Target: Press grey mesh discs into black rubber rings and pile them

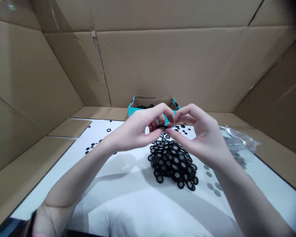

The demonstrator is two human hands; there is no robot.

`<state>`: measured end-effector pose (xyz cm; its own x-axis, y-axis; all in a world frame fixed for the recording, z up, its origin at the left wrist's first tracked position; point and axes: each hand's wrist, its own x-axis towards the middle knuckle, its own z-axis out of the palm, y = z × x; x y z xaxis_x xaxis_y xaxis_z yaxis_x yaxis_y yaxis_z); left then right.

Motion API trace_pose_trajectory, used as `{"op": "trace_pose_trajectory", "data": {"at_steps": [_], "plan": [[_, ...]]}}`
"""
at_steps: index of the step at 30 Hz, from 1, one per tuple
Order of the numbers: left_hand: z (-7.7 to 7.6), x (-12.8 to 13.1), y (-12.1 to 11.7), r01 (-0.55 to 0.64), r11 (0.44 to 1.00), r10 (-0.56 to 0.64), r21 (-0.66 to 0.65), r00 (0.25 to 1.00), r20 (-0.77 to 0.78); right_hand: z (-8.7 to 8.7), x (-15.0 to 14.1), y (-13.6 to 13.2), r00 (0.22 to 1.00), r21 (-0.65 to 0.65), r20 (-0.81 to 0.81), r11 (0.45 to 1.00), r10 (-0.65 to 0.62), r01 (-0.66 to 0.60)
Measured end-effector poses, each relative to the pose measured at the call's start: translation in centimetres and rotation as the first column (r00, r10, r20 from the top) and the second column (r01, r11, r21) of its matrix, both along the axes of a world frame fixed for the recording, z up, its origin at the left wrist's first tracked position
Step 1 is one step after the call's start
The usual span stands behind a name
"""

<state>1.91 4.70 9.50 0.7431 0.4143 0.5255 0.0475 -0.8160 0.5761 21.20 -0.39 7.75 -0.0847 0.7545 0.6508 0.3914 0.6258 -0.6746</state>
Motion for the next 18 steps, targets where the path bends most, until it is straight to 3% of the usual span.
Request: {"op": "trace_pose_trajectory", "data": {"at_steps": [7,10,13,18], "plan": [[-0.50,0.13,0.06,0.075,0.987,-0.064,-0.143,0.995,0.080,-0.28,0.03,0.07,0.994,-0.002,-0.077,0.997,0.072,-0.073],[-0.20,-0.05,-0.10,0.056,0.996,-0.055,-0.067,0.998,0.022,-0.32,-0.27,-0.04,0.992,0.065,-0.123,0.997,0.038,-0.030],[0.13,-0.26,-0.25,-0.003,1.000,0.003,0.031,1.000,-0.006,-0.29,-0.44,-0.14,0.998,0.087,-0.061,0.996,-0.014,0.019],[0.45,-0.36,-0.35,-0.020,1.000,0.020,0.011,1.000,-0.009,-0.08,-0.20,-0.39,0.998,0.116,0.036,0.992,-0.049,0.044]]}}
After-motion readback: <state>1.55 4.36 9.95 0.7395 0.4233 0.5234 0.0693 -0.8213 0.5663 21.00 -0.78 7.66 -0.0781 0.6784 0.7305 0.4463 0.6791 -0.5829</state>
